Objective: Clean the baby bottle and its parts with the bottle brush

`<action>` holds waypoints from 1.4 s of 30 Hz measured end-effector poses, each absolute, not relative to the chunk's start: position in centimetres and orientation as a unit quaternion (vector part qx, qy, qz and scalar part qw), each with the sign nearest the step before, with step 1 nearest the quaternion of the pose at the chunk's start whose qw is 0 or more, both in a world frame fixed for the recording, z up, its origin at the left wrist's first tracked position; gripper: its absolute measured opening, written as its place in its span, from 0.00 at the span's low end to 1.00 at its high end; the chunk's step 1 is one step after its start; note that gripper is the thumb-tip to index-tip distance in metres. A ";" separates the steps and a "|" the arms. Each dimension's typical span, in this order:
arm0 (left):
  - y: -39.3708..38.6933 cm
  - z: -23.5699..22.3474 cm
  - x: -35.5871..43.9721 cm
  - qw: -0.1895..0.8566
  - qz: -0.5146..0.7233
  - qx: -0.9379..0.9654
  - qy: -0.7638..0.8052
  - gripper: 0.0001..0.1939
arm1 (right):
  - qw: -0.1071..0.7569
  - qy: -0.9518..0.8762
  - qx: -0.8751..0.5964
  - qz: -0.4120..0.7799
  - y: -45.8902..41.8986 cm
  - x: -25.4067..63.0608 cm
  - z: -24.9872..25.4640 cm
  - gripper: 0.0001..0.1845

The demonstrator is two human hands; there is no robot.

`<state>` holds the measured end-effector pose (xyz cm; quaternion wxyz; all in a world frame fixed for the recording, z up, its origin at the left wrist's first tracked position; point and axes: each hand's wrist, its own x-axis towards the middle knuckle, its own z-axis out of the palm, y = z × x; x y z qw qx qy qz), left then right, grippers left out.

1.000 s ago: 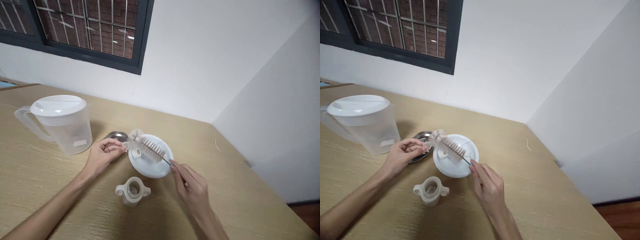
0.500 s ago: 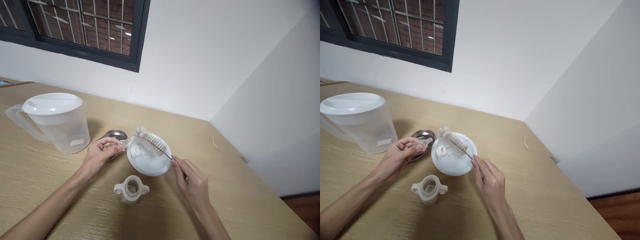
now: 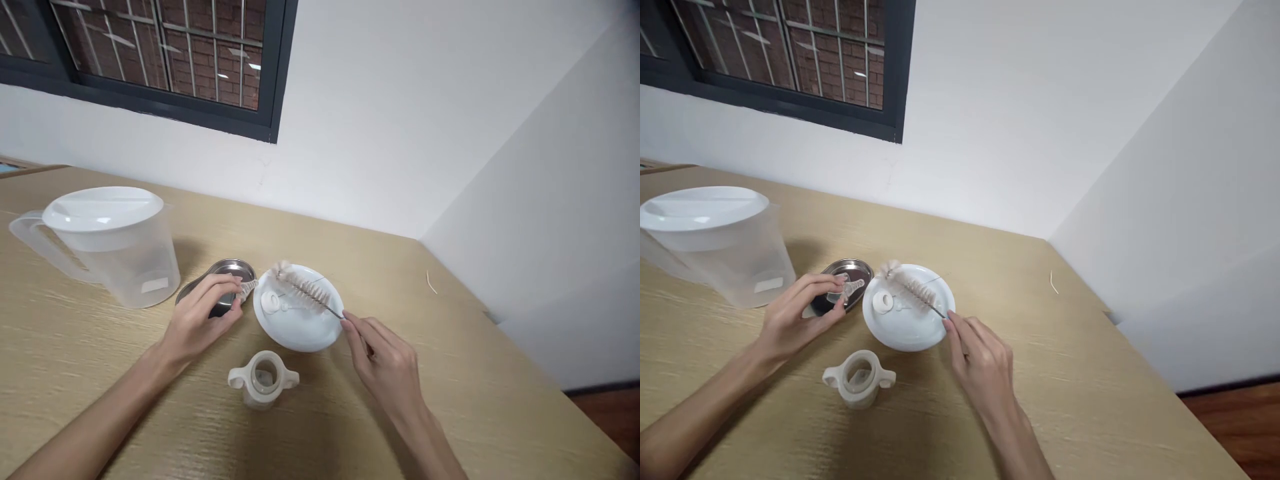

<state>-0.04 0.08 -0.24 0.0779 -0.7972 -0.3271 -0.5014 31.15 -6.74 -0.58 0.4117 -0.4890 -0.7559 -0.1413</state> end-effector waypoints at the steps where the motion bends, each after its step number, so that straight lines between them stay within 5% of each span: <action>1: 0.1 -0.3 -0.1 0.083 -0.496 -0.803 -0.320 0.14 | 0.414 -0.750 -0.498 -0.138 -6.7 31.3 -0.6 0.09; 15: 0.5 -0.1 -0.6 0.098 -0.490 -0.816 -0.289 0.15 | 0.424 -0.738 -0.512 -0.117 -6.8 31.9 -0.2 0.08; 24: 0.2 0.1 -0.4 -0.004 -0.510 -0.797 -0.325 0.11 | 0.415 -0.755 -0.495 -0.112 -6.9 30.9 -0.1 0.08; 27: 0.0 0.3 -0.1 -0.117 -0.558 -0.746 -0.344 0.10 | 0.426 -0.730 -0.520 -0.122 -6.8 31.4 -0.2 0.08; 34: 0.0 0.9 0.7 -0.580 -0.540 -0.453 -0.410 0.15 | 0.492 -0.714 -0.492 -0.076 -7.4 30.5 0.1 0.11; 42: -0.1 0.7 1.4 -0.713 -0.516 -0.303 -0.365 0.07 | 0.466 -0.746 -0.473 -0.044 -7.4 29.7 0.0 0.12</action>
